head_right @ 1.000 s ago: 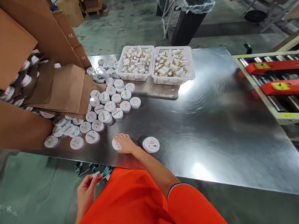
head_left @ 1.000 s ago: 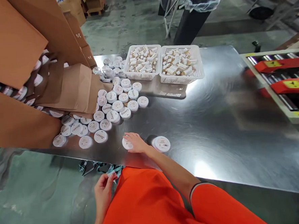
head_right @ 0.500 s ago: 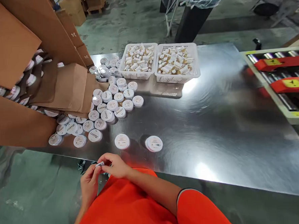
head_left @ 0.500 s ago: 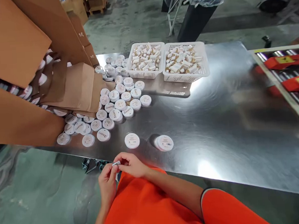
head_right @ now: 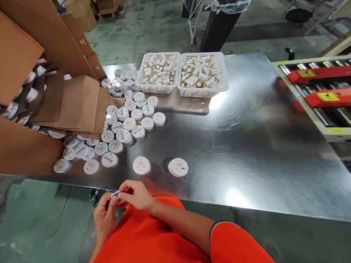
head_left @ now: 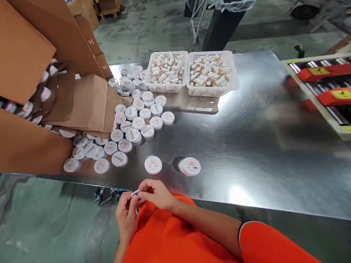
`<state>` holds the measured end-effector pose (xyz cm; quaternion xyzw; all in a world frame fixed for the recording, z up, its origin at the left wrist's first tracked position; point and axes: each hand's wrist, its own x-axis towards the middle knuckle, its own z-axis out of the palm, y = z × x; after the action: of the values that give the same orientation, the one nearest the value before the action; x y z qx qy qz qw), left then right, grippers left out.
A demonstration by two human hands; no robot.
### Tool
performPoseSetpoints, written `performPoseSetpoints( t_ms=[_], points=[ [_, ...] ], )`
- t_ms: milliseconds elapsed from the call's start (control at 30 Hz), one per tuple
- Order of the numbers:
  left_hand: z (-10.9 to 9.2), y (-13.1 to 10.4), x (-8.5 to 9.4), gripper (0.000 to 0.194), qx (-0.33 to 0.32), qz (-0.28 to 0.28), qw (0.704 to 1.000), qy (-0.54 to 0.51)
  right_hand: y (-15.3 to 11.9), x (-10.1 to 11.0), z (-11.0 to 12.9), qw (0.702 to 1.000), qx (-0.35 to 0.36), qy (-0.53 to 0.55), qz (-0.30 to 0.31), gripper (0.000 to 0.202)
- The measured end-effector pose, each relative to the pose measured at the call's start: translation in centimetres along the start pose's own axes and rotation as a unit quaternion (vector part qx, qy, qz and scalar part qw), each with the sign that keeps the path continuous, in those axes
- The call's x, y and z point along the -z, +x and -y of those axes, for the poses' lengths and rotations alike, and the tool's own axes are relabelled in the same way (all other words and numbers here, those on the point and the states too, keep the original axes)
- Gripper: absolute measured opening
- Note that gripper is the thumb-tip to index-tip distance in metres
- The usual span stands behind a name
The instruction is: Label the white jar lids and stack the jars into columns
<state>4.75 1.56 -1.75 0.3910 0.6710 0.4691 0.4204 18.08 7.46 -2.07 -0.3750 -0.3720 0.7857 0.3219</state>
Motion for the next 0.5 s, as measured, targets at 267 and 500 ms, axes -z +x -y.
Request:
performPoseSetpoints(
  t_ms=[267, 500],
  points=[
    [-0.1, -0.4, -0.1, 0.030, 0.036, 0.008, 0.999, 0.024, -0.3, 0.0, -0.2, 0.988, 0.060, -0.129, -0.059, 0.018],
    [0.7, -0.2, 0.4, 0.035, 0.037, -0.002, 0.996, 0.085, 0.6, 2.6, 1.2, 0.950, 0.173, -0.192, -0.175, 0.017]
  ],
)
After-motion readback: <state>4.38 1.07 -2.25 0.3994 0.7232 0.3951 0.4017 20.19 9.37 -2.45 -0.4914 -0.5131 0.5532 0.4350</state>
